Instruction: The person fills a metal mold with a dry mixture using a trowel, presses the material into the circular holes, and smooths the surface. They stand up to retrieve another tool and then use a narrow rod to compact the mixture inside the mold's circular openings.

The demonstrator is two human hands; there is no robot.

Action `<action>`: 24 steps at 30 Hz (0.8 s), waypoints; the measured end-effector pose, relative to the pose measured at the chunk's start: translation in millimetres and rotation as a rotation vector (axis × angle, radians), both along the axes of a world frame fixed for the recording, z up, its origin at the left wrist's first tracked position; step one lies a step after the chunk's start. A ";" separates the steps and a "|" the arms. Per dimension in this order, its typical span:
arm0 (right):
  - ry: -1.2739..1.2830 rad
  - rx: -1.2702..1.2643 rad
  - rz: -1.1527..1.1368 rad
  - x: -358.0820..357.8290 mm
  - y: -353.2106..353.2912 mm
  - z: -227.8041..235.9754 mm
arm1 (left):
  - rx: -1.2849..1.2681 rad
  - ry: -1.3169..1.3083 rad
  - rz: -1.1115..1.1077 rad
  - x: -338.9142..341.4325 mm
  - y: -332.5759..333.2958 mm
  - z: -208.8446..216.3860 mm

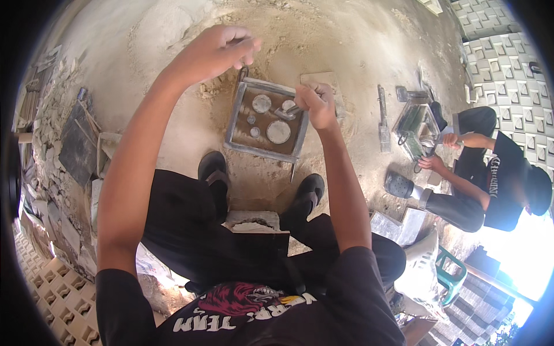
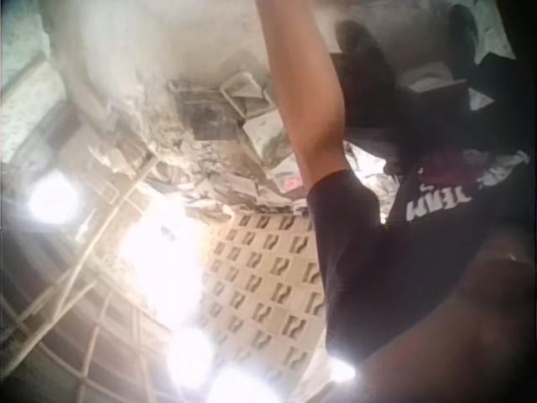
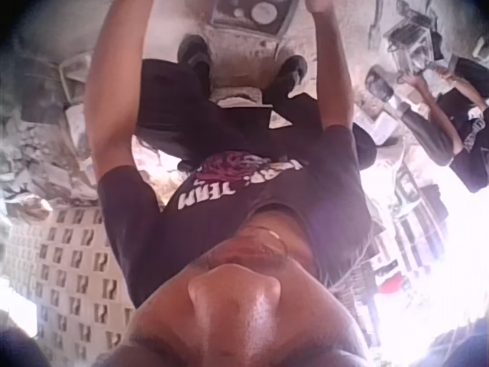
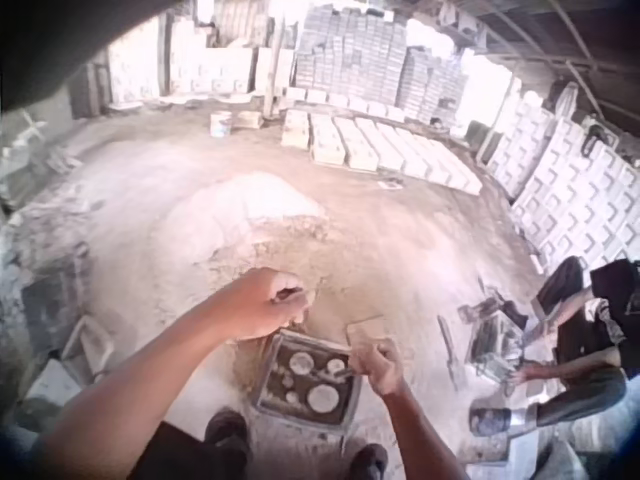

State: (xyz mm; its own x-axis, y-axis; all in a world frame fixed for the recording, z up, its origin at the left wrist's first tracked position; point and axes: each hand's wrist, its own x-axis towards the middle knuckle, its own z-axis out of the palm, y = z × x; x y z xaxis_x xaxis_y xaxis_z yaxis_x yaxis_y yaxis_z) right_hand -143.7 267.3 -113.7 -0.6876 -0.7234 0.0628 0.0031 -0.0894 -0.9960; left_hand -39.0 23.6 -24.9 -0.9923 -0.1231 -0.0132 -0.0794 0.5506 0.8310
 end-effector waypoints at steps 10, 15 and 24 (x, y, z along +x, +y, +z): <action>0.132 0.065 -0.420 27.4 21.8 0.9 | -0.051 -0.084 -0.065 -20.0 13.3 -2.6; 0.154 0.121 -0.474 51.8 33.3 -3.5 | -0.077 -0.098 -0.153 -37.5 26.1 -12.7; 0.144 0.303 -0.733 76.7 33.2 -1.8 | -0.159 -0.177 -0.345 -77.5 41.5 -52.7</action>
